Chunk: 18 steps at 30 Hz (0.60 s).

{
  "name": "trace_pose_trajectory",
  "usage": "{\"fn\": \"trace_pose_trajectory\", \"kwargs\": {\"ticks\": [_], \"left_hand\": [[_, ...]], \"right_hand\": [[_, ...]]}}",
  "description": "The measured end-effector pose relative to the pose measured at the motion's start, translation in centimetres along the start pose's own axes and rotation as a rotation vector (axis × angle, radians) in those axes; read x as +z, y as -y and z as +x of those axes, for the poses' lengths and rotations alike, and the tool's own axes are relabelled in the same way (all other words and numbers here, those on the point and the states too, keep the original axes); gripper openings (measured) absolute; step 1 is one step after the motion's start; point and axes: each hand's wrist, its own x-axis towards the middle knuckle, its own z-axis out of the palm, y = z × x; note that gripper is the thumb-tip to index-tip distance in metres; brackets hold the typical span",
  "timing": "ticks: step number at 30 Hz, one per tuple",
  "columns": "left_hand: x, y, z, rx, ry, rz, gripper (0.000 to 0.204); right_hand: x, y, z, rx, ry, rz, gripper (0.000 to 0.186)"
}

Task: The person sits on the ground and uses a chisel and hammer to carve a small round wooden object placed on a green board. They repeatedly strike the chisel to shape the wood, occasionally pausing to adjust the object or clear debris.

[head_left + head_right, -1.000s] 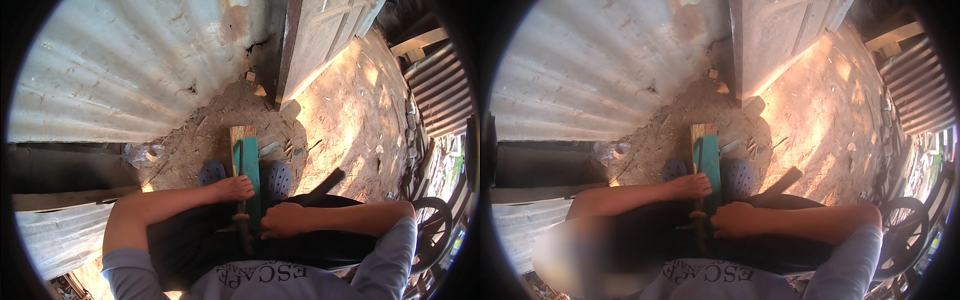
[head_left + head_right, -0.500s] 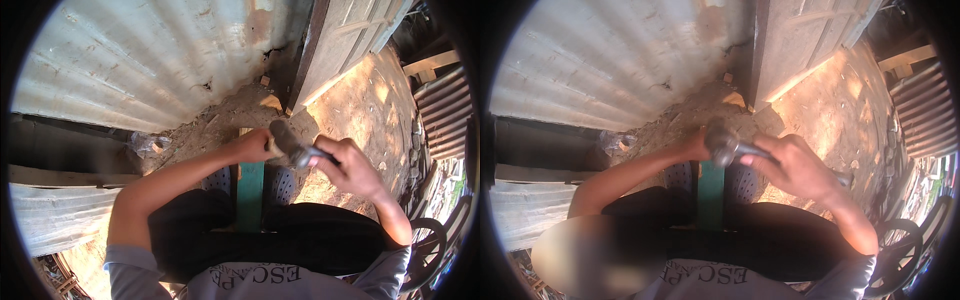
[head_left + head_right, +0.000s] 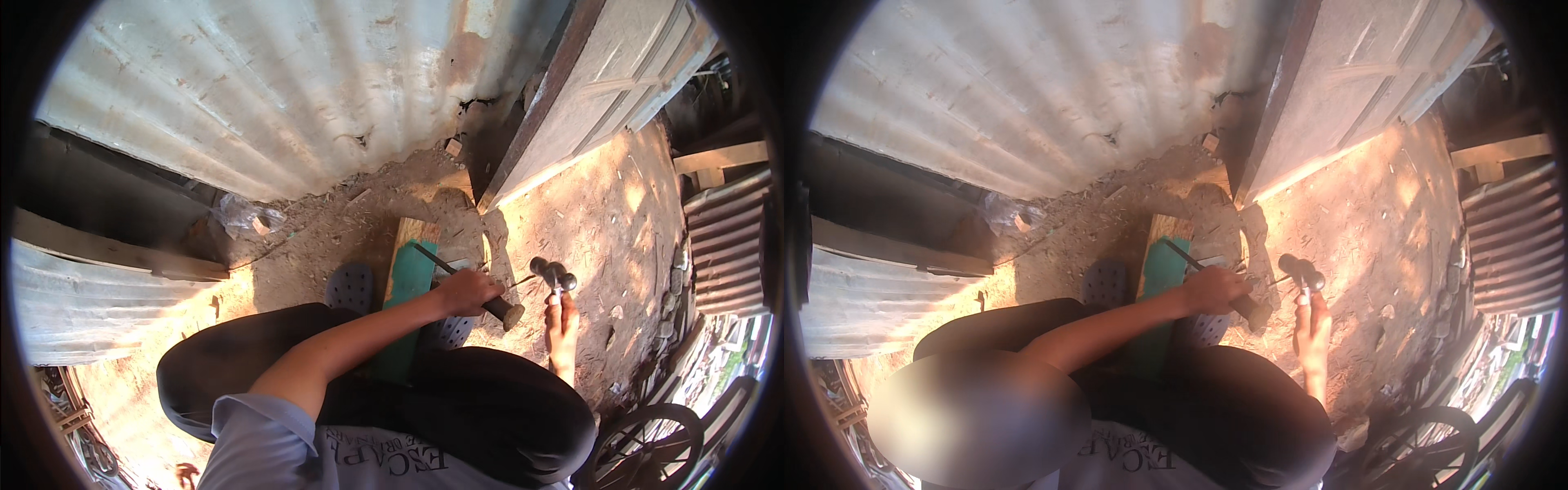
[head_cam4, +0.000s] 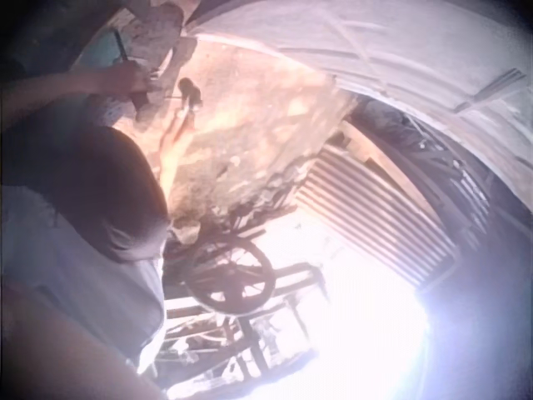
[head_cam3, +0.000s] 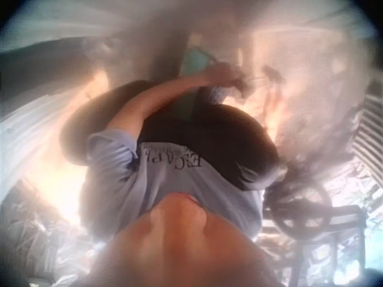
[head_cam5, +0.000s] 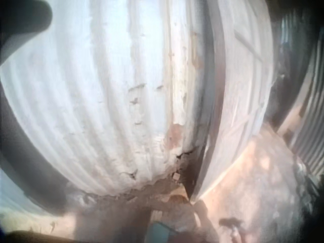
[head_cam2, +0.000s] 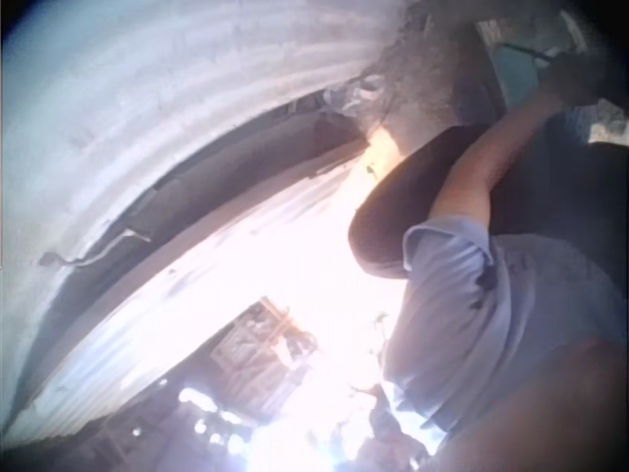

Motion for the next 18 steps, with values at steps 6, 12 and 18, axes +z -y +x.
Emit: {"fn": "trace_pose_trajectory", "kwargs": {"ticks": [6,12,18], "left_hand": [[1.6,0.6,0.8,0.013,0.001,0.090,0.032],[2.0,0.7,1.0,-0.016,0.049,0.090,0.019],[3.1,0.9,1.0,-0.013,-0.124,0.076,0.019]], "right_hand": [[3.0,-3.4,-5.4,0.333,-0.173,0.454,0.023],[2.7,-2.1,-6.8,0.474,-0.409,0.646,0.032],[1.6,-1.7,-6.9,0.411,-0.463,0.689,0.035]]}}
